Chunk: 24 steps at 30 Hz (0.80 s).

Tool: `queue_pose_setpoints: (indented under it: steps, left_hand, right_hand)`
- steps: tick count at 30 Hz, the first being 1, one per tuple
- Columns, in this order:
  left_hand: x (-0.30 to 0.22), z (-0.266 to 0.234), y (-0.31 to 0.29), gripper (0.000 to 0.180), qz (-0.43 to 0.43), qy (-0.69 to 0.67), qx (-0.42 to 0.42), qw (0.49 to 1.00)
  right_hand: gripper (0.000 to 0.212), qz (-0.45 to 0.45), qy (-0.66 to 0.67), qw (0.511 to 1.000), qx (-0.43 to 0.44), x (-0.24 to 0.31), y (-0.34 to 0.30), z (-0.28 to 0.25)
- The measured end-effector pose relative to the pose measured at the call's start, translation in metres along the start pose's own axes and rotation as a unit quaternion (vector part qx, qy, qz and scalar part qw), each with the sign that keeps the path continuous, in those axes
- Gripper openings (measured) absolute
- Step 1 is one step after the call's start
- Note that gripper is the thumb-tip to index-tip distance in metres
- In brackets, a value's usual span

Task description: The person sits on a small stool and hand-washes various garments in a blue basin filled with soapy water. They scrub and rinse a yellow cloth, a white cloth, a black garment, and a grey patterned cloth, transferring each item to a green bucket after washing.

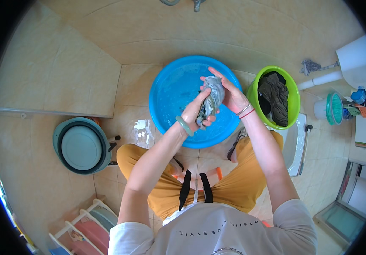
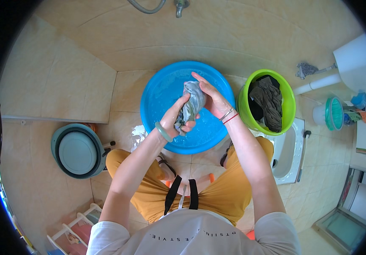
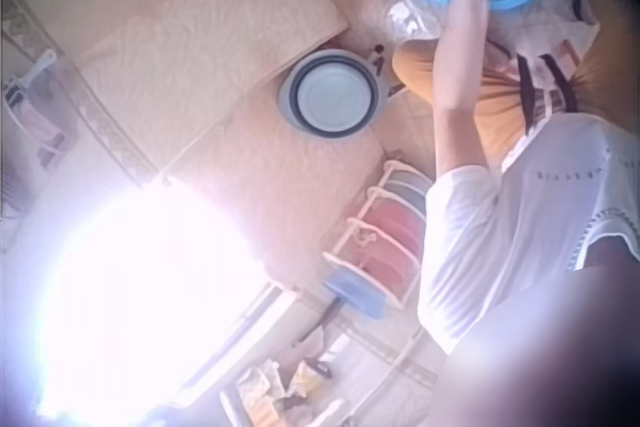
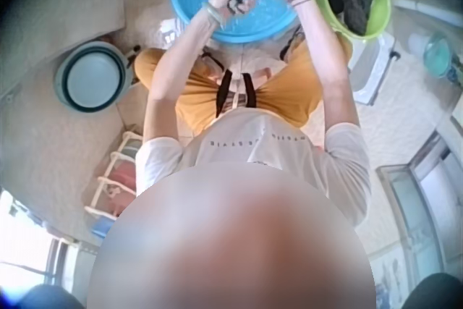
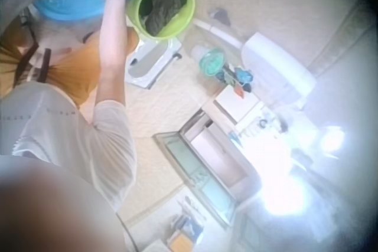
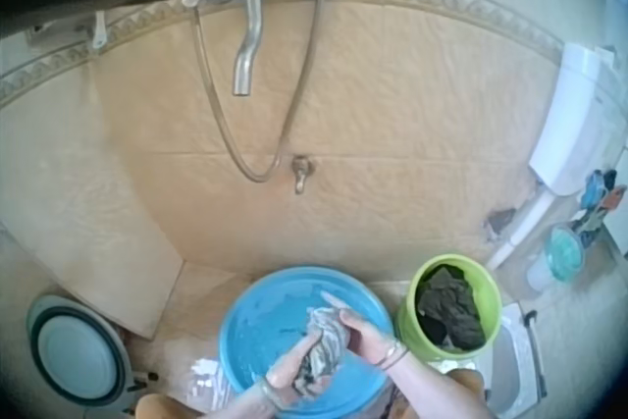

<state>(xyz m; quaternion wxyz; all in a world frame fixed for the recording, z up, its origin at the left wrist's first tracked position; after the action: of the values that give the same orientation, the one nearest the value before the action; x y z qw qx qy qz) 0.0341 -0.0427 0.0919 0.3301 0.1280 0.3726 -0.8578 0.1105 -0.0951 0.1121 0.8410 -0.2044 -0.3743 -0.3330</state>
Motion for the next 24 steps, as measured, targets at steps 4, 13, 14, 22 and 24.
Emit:
queue_pose_setpoints:
  steps: [4,13,14,22,24]
  left_hand:
    - [0.007,0.044,-0.006,0.056,0.000,-0.253,0.197,0.947]
    - [-0.001,0.063,-0.014,0.054,-0.009,-0.257,0.258,0.931]
    - [-0.004,0.063,-0.017,0.052,0.003,-0.248,0.242,0.938]
    - [0.006,0.031,-0.012,0.035,-0.027,-0.008,0.081,0.996]
    - [0.007,0.025,-0.015,0.033,-0.048,0.051,0.051,0.996]
  right_hand:
    - [0.083,-0.048,0.086,0.989,0.108,0.016,0.003,0.034]
    - [0.026,-0.014,0.066,0.996,-0.056,0.017,0.000,0.000]
    - [0.024,-0.002,0.060,0.994,-0.096,0.015,-0.002,-0.007]
    - [0.020,0.057,0.024,0.996,-0.058,0.002,0.004,0.002]
    - [0.023,0.076,0.016,0.994,-0.075,-0.006,0.004,0.002]
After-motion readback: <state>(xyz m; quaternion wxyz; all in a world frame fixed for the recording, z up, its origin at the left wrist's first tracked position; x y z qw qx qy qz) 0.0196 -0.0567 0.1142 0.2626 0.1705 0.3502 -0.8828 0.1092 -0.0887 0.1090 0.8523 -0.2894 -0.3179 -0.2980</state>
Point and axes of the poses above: each hand's wrist, its own y-axis towards the middle knuckle, its own z-axis out of the palm, x = y × z, the point moved 10 cm from there along y, towards the middle knuckle, and after that the axes turned 2 degrees about x, right-handed, at the moved point
